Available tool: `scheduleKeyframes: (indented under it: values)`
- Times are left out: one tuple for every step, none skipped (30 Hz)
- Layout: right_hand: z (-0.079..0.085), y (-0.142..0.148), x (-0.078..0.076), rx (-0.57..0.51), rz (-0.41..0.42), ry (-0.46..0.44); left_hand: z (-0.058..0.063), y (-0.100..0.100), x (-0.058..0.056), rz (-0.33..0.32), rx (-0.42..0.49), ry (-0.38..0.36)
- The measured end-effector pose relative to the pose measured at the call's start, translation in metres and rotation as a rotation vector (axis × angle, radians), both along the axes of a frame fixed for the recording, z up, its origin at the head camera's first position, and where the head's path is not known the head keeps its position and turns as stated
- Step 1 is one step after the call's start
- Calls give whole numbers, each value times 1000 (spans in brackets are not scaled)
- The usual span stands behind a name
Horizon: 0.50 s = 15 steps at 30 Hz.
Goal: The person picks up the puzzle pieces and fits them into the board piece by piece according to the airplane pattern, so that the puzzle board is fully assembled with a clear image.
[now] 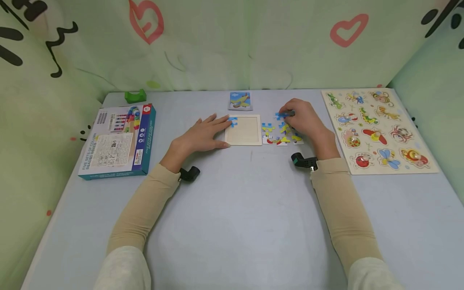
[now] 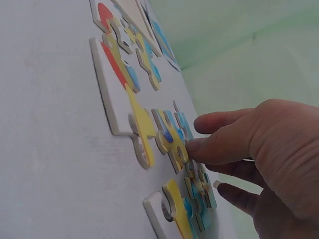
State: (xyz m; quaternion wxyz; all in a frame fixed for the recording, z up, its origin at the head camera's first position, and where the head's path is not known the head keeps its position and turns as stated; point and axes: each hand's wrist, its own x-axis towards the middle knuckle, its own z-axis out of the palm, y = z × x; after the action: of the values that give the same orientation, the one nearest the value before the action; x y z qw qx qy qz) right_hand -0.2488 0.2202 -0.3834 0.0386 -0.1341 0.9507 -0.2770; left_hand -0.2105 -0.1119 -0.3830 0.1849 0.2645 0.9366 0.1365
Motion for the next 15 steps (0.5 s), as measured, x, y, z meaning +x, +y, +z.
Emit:
scheduleKeyframes:
  values:
    - [-1,0,0,-2,-2,10,0,0,0,0,-2,1]
    - [-1,0,0,-2,-3,21,-1,-1,0,-1,-2,3]
    - [-2,-1,0,-4,-2,29,-1,-1,0,-2,-2,3]
    - [-2,-1,0,-2,-2,36,-1,-1,-1,-2,0,3]
    - [-2,-1,0,-4,-4,36,-2,-1,-1,-2,1,3]
    - [-2,-2,1,-2,-6,32,-2,-2,-1,-2,1,3]
    - [-2,-2,1,0,-7,27,-2,-2,-1,-2,1,2]
    - [-1,-2,1,5,-9,22,-3,-2,-1,-1,3,0]
    - [-1,-3,1,7,-12,15,-3,-2,-1,-1,5,-2]
    - [-1,-3,1,13,-16,7,-3,-2,-1,0,7,-3]
    - [0,-3,2,19,-19,1,-2,-2,0,0,8,-3]
    - [0,-4,2,25,-18,-2,-2,-2,0,1,10,-4]
    - [0,-4,2,32,-18,-5,-2,-2,0,0,11,-5]
    - [0,-4,2,36,-19,-8,-2,-2,0,0,11,-5]
    - [0,-4,3,37,-19,-12,-1,-2,0,-1,10,-6]
